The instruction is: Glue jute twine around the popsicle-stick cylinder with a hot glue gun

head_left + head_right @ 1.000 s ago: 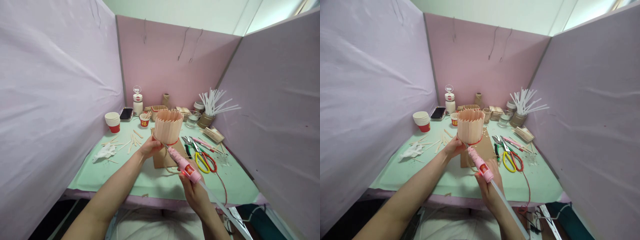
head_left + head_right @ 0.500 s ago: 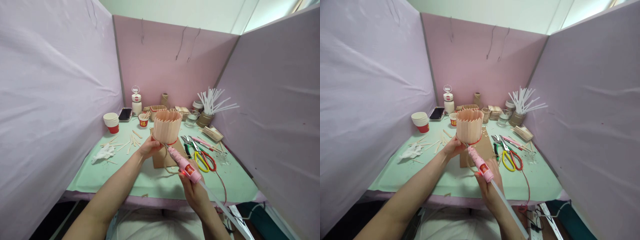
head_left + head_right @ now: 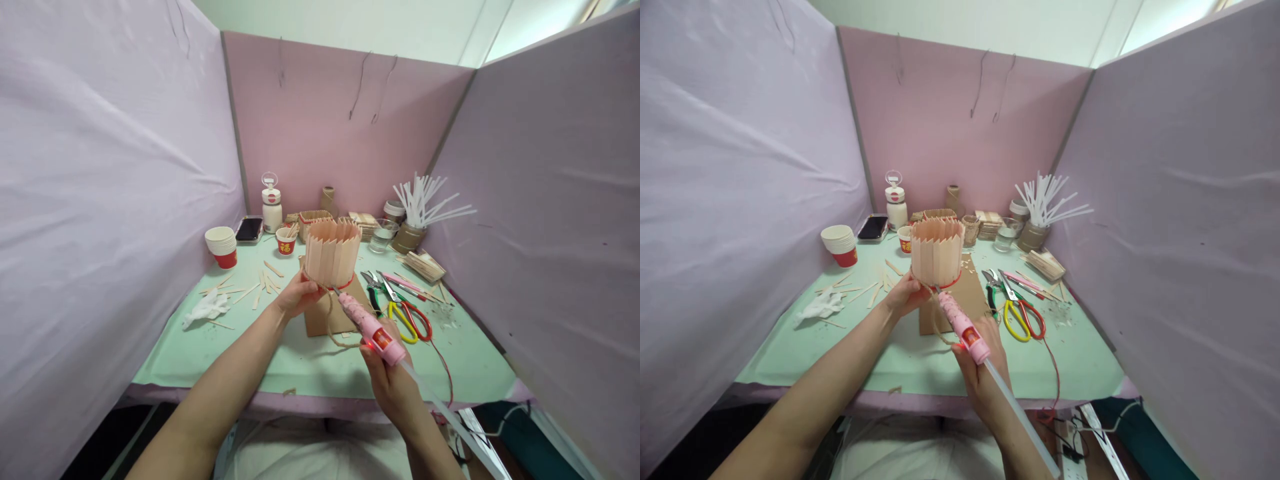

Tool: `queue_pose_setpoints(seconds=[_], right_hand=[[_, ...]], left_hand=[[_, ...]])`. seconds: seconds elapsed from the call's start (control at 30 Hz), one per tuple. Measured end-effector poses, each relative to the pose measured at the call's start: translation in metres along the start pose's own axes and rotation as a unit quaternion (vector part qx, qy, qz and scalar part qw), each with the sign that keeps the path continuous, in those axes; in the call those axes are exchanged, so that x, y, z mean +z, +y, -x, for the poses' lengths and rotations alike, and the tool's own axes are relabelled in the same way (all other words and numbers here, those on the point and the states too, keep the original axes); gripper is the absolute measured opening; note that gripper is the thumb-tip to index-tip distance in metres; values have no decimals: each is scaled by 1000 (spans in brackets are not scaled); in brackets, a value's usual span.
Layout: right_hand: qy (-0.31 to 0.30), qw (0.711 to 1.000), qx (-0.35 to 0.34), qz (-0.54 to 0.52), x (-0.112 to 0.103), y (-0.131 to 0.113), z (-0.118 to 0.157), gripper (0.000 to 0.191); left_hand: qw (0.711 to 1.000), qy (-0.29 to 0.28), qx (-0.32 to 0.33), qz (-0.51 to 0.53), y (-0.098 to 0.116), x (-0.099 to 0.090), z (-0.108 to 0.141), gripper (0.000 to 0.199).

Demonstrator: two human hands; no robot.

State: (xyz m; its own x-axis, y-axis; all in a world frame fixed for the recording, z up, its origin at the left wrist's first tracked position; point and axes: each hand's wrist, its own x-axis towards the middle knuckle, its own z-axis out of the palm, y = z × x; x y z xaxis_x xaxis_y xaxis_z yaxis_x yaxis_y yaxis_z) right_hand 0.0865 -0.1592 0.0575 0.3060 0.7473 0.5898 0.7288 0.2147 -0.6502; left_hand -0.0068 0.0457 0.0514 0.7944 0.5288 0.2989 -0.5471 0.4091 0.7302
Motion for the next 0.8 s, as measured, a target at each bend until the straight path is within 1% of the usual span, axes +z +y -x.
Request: queue_pose_setpoints(seconds=[0.1, 0.3, 0.6, 0.7, 0.8], right_hand=[[4, 1000, -4, 5, -1, 2, 0, 18], [7, 1000, 5, 13, -2, 4, 0, 20], [9, 1000, 14, 27, -5, 8, 0, 29], [10, 1000, 15, 23, -6, 8, 0, 28], [11, 1000, 16, 20, -8, 6, -2, 28]], left_hand=[[1000, -2, 0, -2, -2, -2, 0, 59], [1000, 15, 0, -8, -4, -6, -1, 63], [1000, 6, 3, -4, -4, -7, -2, 71], [1000, 8, 3, -2, -3, -6, -1, 75], [1000, 6, 5, 1, -3, -5, -1, 74]])
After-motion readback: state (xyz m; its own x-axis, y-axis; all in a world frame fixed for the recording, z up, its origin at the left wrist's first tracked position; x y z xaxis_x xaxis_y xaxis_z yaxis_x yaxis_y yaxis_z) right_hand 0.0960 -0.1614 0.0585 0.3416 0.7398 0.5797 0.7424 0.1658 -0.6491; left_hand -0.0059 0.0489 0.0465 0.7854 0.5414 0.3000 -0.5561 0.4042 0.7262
